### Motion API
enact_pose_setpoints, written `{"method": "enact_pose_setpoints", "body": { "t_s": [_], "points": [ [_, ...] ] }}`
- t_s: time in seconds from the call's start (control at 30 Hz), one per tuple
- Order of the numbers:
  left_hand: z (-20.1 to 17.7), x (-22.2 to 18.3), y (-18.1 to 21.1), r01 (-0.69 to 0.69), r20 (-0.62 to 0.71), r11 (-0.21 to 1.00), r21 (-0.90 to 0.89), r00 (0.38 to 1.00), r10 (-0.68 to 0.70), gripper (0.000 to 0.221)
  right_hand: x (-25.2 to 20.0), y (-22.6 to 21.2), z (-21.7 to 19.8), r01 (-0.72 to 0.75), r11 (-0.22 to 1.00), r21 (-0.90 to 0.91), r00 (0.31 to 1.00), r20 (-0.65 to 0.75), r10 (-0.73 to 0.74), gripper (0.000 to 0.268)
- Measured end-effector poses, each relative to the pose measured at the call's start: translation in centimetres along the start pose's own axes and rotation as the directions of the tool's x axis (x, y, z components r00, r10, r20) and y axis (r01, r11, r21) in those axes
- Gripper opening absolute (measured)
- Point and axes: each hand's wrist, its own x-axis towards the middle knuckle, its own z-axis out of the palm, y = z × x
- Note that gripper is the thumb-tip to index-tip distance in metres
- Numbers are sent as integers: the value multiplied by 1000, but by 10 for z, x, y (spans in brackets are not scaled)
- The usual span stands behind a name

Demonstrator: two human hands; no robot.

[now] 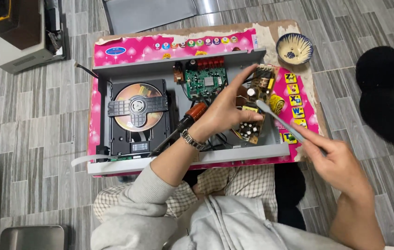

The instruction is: Cleaning a circuit board with a cotton swab and using a screwdriver to manipulate components inside an electronic device

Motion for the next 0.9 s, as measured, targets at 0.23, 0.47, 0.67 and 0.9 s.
{"method": "enact_pose_setpoints", "body": {
  "t_s": [0.23,0.47,0.67,0.9],
  "points": [
    [-5,4,-20,7,63,968,-252,998,9,76,1,4,20,111,985,132,988,-121,-95,44],
    [-6,0,-10,48,-114,949,-311,990,-87,67,-14,14,14,107,990,90,993,31,-110,48],
    [-6,0,-10,60,-86,943,-327,992,-93,68,-12,19,6,123,987,100,991,-55,-118,46],
    [-7,0,-16,40,-93,952,-304,993,-71,65,-13,17,-3,117,992,46,988,94,-121,40]
  ]
}}
